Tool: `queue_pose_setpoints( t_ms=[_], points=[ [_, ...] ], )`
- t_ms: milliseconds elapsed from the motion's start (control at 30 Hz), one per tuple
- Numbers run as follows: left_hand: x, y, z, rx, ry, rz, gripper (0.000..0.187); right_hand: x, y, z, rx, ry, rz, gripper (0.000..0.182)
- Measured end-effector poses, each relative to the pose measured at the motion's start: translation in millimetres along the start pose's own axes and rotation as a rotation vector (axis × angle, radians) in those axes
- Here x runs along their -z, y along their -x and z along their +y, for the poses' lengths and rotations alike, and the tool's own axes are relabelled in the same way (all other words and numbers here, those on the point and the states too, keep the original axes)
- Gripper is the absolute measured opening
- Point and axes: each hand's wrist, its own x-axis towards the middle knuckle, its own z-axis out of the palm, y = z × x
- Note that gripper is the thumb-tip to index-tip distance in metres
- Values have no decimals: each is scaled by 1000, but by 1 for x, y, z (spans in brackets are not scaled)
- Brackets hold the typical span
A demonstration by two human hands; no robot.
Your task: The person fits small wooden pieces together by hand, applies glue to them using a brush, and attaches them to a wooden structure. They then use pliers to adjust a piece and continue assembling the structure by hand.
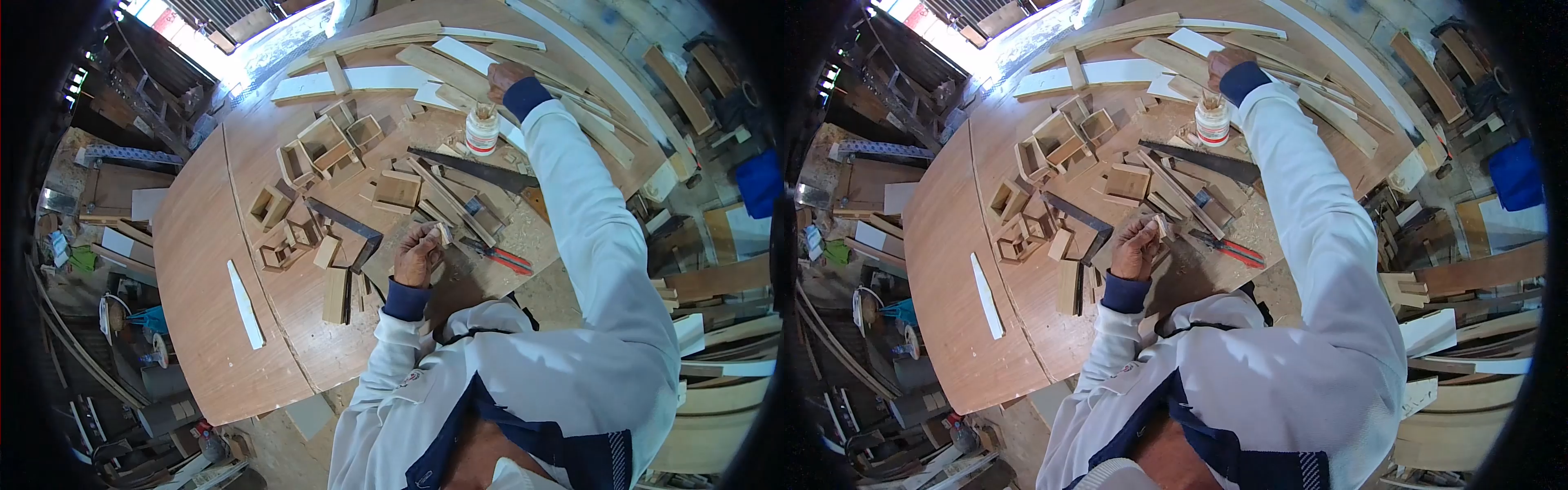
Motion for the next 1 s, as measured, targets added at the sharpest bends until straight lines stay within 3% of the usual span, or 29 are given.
queue_pose_setpoints(
  t_ms=[133,333,433,700,800,867,1000],
  points=[
    [2,-3,-3,13,-28,8,18,38,20,14,-70,91,67,19],
    [4,-6,2,-7,37,-11,14,52,119,60,-143,-424,348,20],
    [1,-9,7,9,89,-65,17,17,164,58,-86,-818,312,22],
    [-21,-6,21,64,251,-163,20,-39,248,-14,-218,-1391,279,18],
    [-19,-6,18,89,285,-181,20,-58,258,-30,-105,-1448,381,16],
    [-22,-3,19,91,270,-146,20,-59,266,-41,-150,-1508,316,16],
    [-23,-2,19,65,238,-131,22,-66,271,-60,-74,-1496,399,16]
  ],
)
